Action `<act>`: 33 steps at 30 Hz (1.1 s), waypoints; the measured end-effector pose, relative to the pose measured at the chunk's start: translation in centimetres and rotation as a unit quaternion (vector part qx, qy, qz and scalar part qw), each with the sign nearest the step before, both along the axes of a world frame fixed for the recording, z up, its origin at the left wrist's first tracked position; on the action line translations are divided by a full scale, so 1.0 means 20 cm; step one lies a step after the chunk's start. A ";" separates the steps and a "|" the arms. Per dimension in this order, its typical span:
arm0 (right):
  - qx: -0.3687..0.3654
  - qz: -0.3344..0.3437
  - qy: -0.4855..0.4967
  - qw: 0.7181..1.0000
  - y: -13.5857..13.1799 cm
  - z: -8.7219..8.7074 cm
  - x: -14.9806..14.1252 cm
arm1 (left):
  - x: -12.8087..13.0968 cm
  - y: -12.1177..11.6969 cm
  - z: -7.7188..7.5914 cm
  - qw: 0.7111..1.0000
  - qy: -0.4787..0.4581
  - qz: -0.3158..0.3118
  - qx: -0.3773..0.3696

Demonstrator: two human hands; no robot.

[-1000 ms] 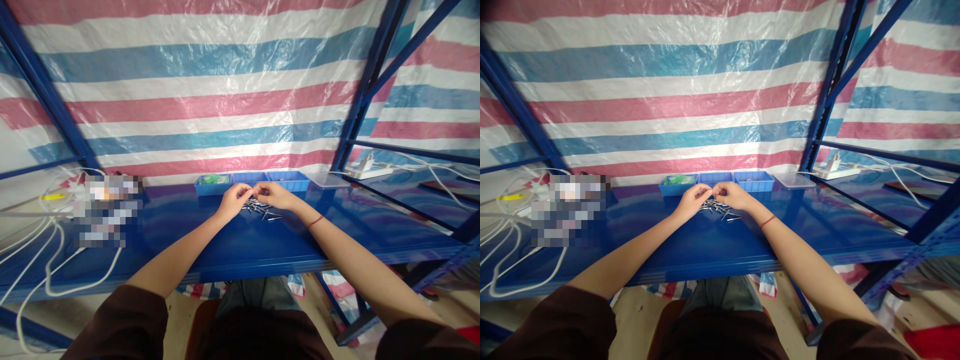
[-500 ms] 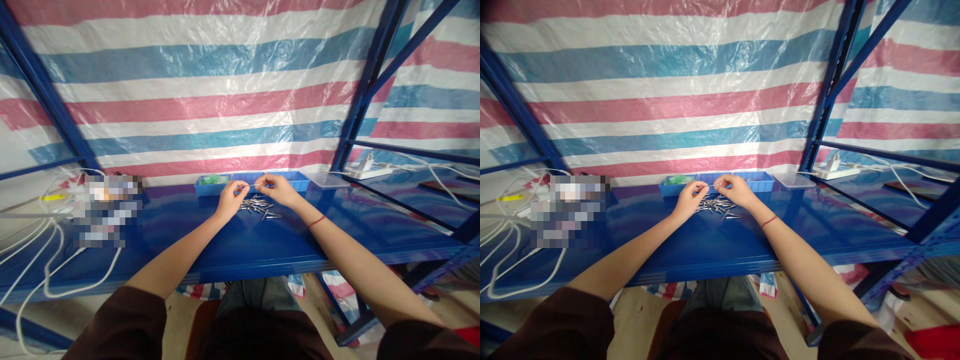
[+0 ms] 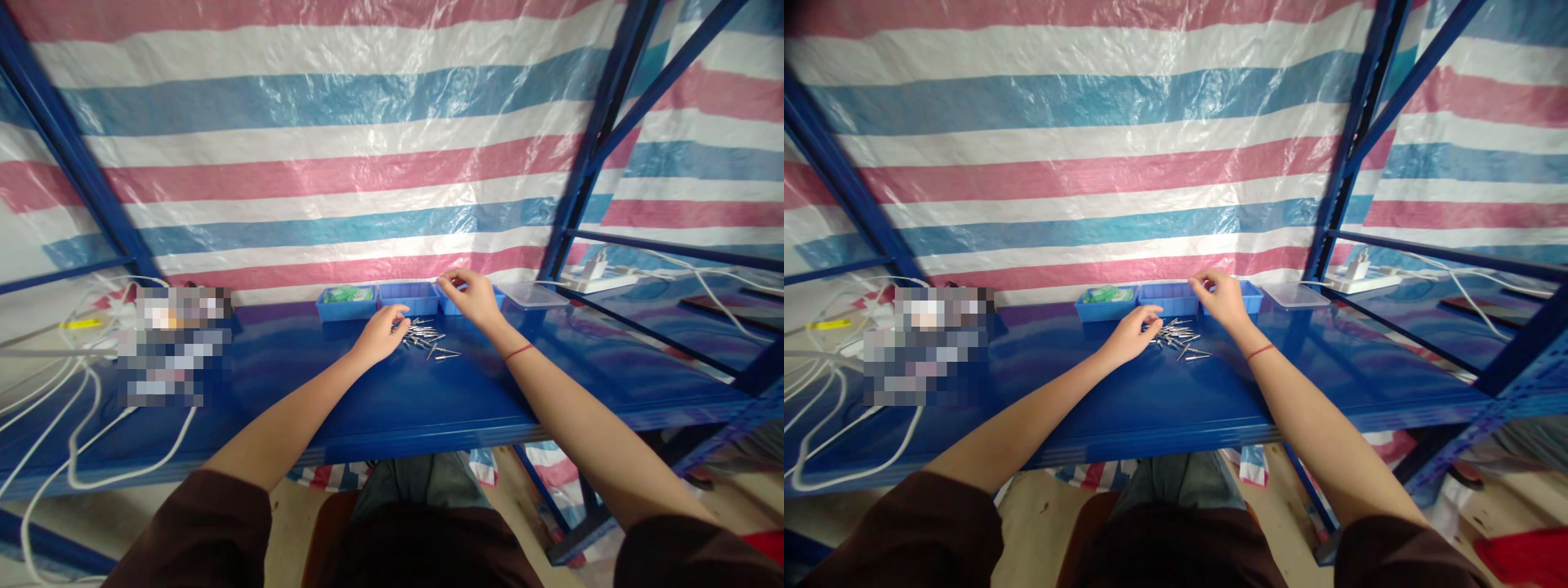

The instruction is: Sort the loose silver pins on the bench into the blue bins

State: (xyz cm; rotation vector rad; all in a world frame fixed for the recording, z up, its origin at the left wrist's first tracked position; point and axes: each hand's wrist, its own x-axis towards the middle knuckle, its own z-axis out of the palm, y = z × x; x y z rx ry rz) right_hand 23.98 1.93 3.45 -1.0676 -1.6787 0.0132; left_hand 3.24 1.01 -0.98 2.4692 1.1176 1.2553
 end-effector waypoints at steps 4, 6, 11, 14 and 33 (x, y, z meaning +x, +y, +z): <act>-0.031 -0.160 -0.033 0.986 0.11 -0.03 0.18 | -0.01 -0.05 0.02 0.991 0.111 -0.059 0.051; -0.061 -0.207 -0.056 0.975 0.14 -0.05 0.23 | 0.01 -0.08 0.04 0.982 0.153 -0.083 0.069; -0.072 -0.223 -0.068 0.970 0.15 -0.09 0.23 | 0.08 -0.15 0.04 0.952 0.251 -0.146 0.101; -0.068 -0.187 -0.091 0.976 0.14 -0.09 0.18 | 0.12 -0.15 0.03 0.942 0.283 -0.156 0.093; -0.171 0.118 -0.087 0.974 -0.04 -0.02 -0.04 | 0.04 -0.04 0.02 0.996 0.051 -0.029 0.067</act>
